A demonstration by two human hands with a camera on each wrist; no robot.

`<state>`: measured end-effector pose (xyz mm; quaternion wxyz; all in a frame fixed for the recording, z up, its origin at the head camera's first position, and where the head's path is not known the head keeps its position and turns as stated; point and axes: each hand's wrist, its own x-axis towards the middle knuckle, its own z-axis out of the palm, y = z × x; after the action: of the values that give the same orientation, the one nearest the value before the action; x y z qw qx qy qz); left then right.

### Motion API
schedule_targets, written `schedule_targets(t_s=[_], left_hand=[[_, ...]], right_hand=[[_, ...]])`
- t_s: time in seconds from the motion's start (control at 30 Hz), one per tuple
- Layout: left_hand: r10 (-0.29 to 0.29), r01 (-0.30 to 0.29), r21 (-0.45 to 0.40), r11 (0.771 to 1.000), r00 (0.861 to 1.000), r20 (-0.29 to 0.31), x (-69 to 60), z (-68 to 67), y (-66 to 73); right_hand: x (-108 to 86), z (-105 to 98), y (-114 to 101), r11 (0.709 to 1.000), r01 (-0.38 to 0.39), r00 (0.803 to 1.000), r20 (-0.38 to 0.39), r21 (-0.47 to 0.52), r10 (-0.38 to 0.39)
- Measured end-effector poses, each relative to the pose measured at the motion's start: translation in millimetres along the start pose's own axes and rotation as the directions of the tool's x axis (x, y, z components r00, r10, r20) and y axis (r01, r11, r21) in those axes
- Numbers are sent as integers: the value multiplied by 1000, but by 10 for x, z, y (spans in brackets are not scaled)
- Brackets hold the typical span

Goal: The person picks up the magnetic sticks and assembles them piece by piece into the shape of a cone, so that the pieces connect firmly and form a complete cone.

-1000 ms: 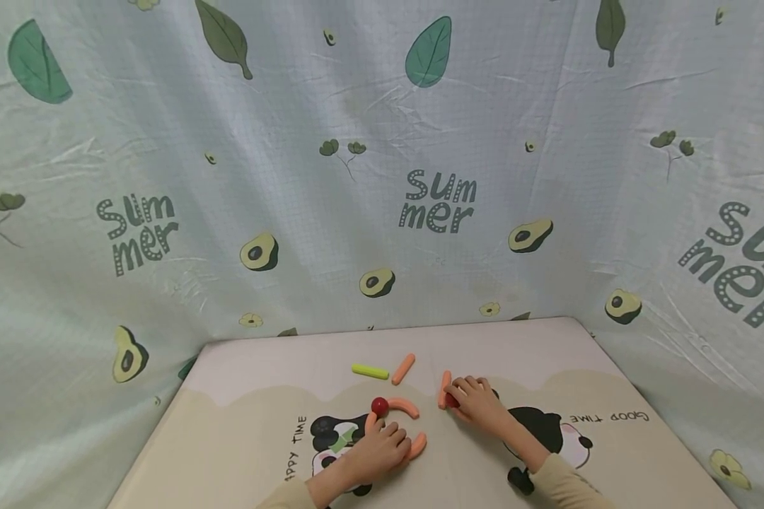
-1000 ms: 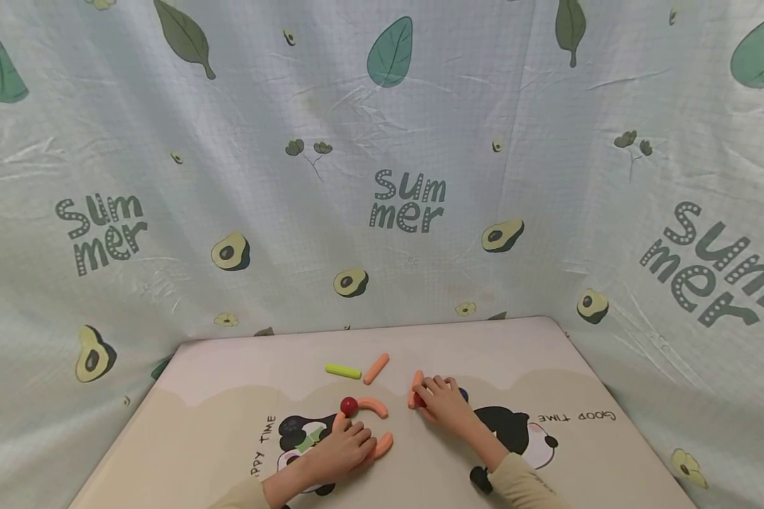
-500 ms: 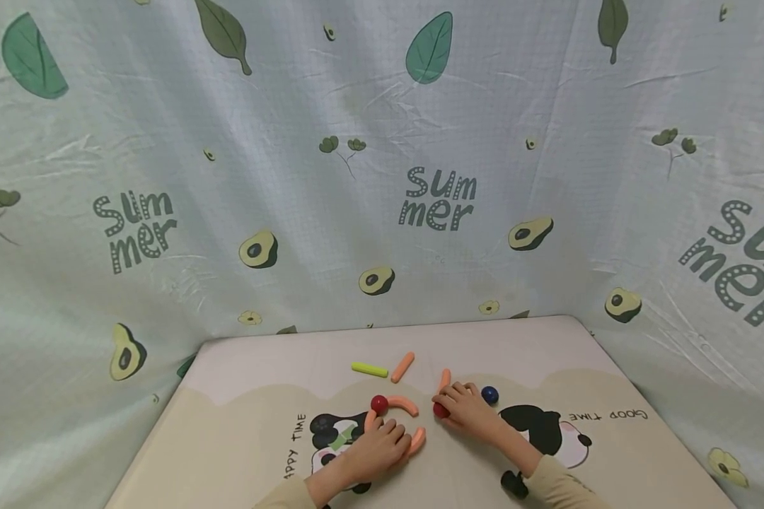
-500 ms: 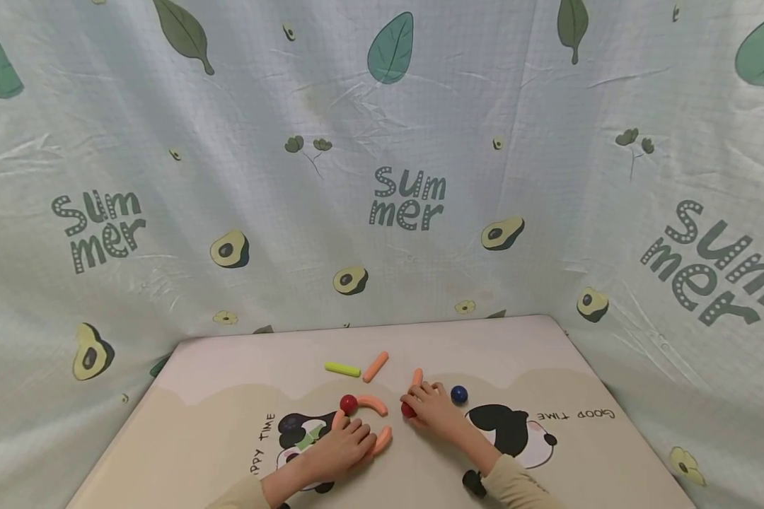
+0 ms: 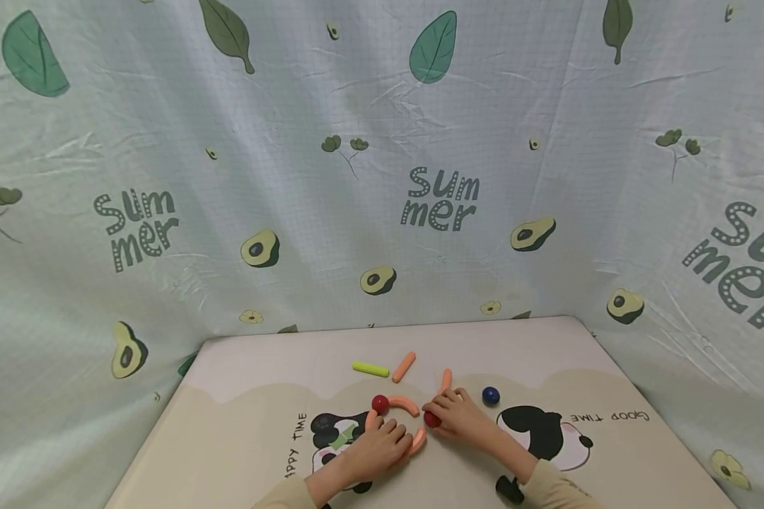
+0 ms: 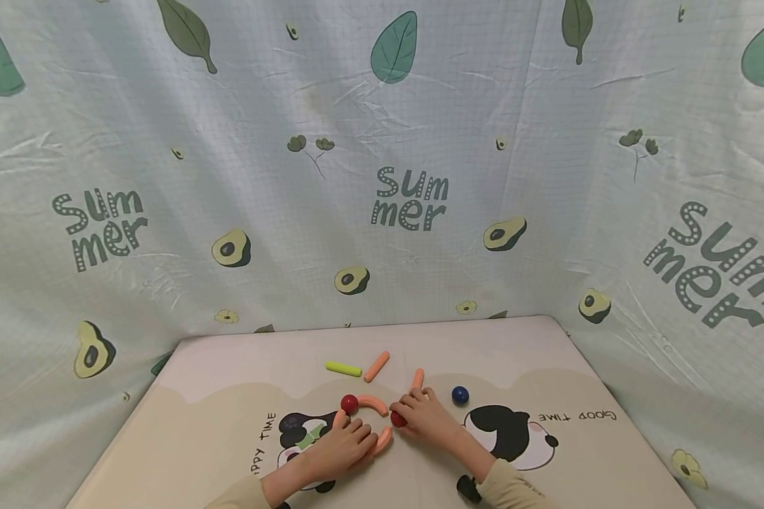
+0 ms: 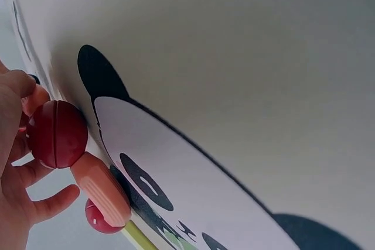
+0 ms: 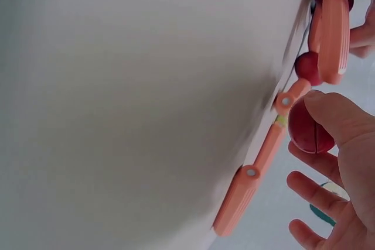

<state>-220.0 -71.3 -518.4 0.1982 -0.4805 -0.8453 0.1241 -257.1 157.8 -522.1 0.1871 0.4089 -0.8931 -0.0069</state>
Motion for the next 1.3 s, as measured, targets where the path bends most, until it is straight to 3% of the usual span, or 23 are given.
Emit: schedule_targets(t_s=[0.2, 0.6, 0.87, 1.1, 1.3], left_hand=[[3, -2, -10, 1000, 999, 38, -1, -3, -3], [31, -35, -41, 999, 996, -86, 4, 4, -13], [41, -45, -88, 995, 998, -48, -15, -21, -20], [38, -35, -126, 991, 999, 24, -55, -52, -57], [34, -32, -165, 986, 999, 9, -79, -61, -95]], right_hand=[[15, -56, -63, 1000, 8, 1000, 12, 24, -8], [34, -61, -111, 999, 26, 997, 78, 34, -29], [2, -25, -111, 995, 82, 996, 26, 51, -83], [-5, -55, -115, 991, 78, 992, 93, 109, -88], [27, -93, -67, 990, 65, 991, 112, 127, -80]])
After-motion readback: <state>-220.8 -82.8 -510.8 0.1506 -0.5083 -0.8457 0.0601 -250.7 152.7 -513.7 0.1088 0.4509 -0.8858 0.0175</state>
